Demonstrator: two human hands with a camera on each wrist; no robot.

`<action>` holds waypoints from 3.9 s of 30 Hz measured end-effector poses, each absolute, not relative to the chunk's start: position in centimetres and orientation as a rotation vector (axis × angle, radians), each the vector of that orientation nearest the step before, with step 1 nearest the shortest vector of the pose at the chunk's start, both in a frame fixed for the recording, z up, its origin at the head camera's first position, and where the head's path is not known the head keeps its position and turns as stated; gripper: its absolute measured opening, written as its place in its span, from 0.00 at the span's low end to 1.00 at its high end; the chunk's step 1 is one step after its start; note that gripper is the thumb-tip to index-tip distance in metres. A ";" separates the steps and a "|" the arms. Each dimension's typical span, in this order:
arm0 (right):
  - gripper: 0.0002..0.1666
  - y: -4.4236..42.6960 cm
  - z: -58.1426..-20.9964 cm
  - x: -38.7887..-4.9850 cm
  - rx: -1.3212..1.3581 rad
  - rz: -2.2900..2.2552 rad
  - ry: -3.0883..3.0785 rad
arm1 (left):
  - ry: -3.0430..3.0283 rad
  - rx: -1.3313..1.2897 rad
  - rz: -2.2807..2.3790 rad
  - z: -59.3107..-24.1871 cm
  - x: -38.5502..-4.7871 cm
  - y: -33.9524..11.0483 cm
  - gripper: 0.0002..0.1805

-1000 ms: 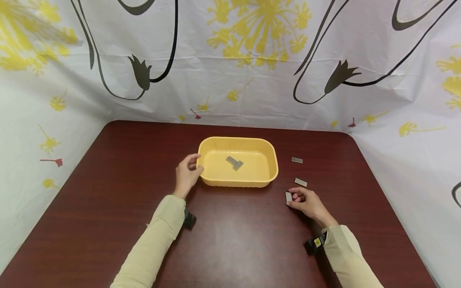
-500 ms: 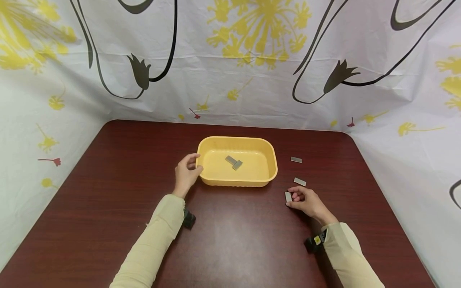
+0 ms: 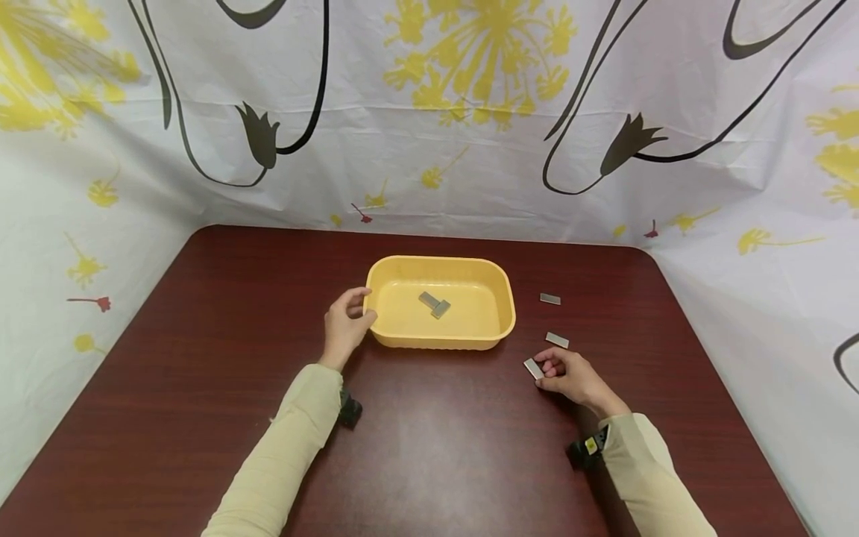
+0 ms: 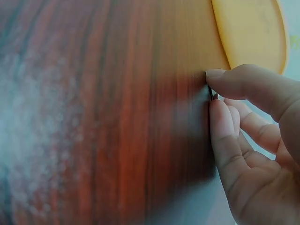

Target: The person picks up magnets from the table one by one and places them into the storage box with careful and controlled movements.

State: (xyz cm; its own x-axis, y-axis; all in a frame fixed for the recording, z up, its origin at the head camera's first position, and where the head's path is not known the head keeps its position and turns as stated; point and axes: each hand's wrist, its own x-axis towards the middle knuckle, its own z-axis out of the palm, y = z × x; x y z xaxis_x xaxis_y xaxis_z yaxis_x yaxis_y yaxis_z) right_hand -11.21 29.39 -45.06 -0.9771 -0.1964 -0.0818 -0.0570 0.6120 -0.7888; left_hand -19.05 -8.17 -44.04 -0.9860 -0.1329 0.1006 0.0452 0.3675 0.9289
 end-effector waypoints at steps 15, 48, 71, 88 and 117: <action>0.14 28.8 -44.3 -11.4 -0.141 -1.250 2.651 | -2.466 0.078 -1.674 -44.0 -19.0 -8.1 0.20; 0.19 28.5 -44.6 -11.8 -0.124 -1.087 2.757 | -2.472 0.075 -1.663 -43.9 -19.0 -8.1 0.20; 0.25 28.9 -45.0 -12.1 -0.280 -1.234 2.637 | -2.476 0.104 -1.668 -44.0 -19.0 -8.3 0.20; 0.24 28.9 -45.2 -11.9 -0.211 -1.247 2.640 | -2.466 0.084 -1.672 -44.0 -19.0 -8.1 0.20; 0.19 29.6 -45.2 -11.4 -0.332 -1.417 2.487 | -2.446 0.073 -1.691 -44.3 -19.1 -8.0 0.20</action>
State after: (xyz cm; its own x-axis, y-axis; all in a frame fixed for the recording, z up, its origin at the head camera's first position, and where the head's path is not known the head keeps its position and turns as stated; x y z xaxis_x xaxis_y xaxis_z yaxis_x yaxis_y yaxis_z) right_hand -11.38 29.56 -45.25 -0.9402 -0.3221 -0.1108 -0.0689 0.4985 -0.8642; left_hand -19.12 -7.95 -44.28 -0.9848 -0.1351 0.1093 0.0545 0.3571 0.9325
